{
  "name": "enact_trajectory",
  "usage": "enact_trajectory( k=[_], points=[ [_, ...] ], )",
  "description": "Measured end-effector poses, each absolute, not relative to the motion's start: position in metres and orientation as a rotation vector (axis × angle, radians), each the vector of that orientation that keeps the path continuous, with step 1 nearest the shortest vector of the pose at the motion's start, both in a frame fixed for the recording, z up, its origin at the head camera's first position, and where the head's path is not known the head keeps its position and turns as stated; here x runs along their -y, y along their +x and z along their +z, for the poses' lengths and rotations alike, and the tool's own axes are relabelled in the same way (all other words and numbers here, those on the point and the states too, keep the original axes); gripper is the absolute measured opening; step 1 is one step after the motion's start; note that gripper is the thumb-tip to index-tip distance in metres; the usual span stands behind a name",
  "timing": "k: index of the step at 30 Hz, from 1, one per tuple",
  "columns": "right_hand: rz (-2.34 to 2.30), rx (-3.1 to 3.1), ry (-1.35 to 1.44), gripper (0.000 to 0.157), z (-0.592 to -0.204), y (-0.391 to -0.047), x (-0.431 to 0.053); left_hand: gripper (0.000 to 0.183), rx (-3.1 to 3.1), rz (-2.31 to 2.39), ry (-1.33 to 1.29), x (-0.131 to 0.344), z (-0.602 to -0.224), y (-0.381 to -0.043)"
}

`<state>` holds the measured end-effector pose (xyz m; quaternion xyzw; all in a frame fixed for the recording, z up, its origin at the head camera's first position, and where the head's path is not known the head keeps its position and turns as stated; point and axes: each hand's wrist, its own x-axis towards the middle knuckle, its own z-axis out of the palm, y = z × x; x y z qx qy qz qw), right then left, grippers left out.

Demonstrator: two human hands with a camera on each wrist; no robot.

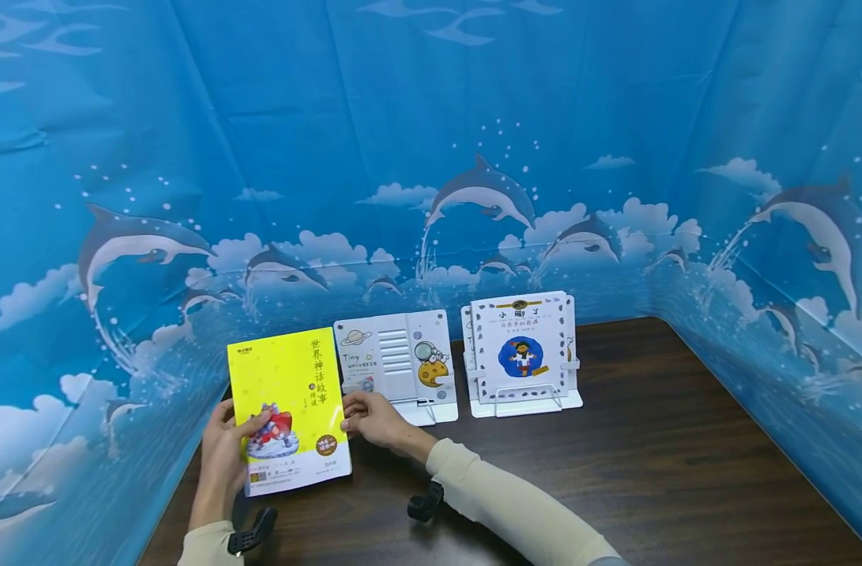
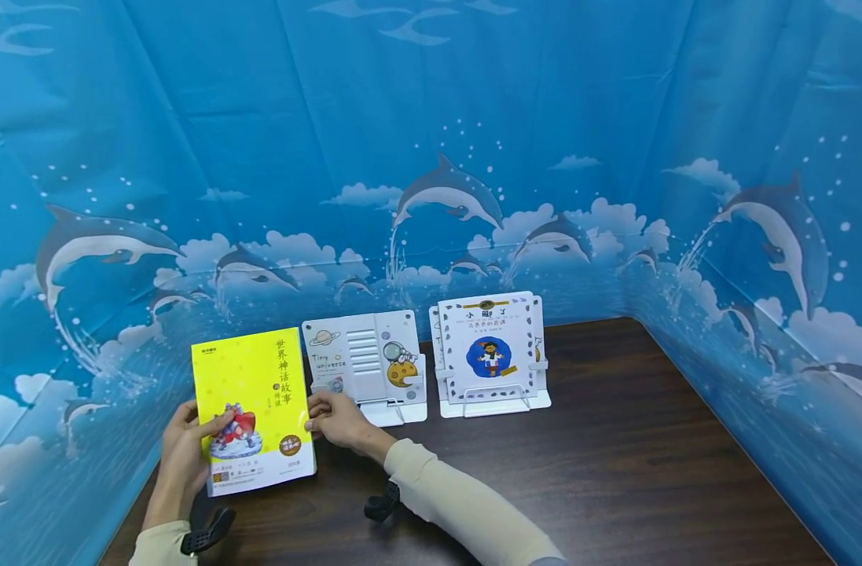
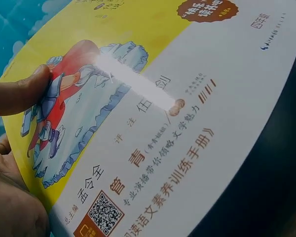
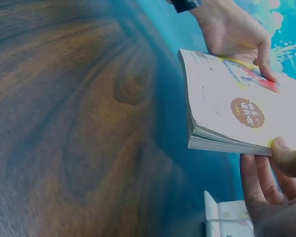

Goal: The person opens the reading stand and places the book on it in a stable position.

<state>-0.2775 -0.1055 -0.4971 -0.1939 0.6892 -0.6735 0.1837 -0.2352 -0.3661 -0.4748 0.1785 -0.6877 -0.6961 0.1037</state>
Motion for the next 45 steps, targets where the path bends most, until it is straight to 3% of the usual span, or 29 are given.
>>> enact_trajectory(
  k=[7, 14, 36, 45],
  points=[
    [-1.941, -1.985, -0.569, 0.03, -0.49, -0.284, 0.087, 0.044, 1.962, -2.086, 0.38, 0.346, -0.465, -0.239],
    [-1.969, -2.073, -0.54, 0.03, -0.479, -0.29, 0.066, 0.026, 1.755, -2.119, 0.239, 0.327, -0.459, -0.245],
    [-1.973, -2.489, -0.496, 0.026, -0.445, -0.317, 0.004, 0.032, 1.739, -2.065, 0.035, 0.256, -0.427, -0.284],
    [-1.938, -2.644, -0.459, 0.021, -0.438, -0.33, -0.008, 0.022, 1.712, -2.043, -0.073, 0.237, -0.421, -0.297]
  ],
)
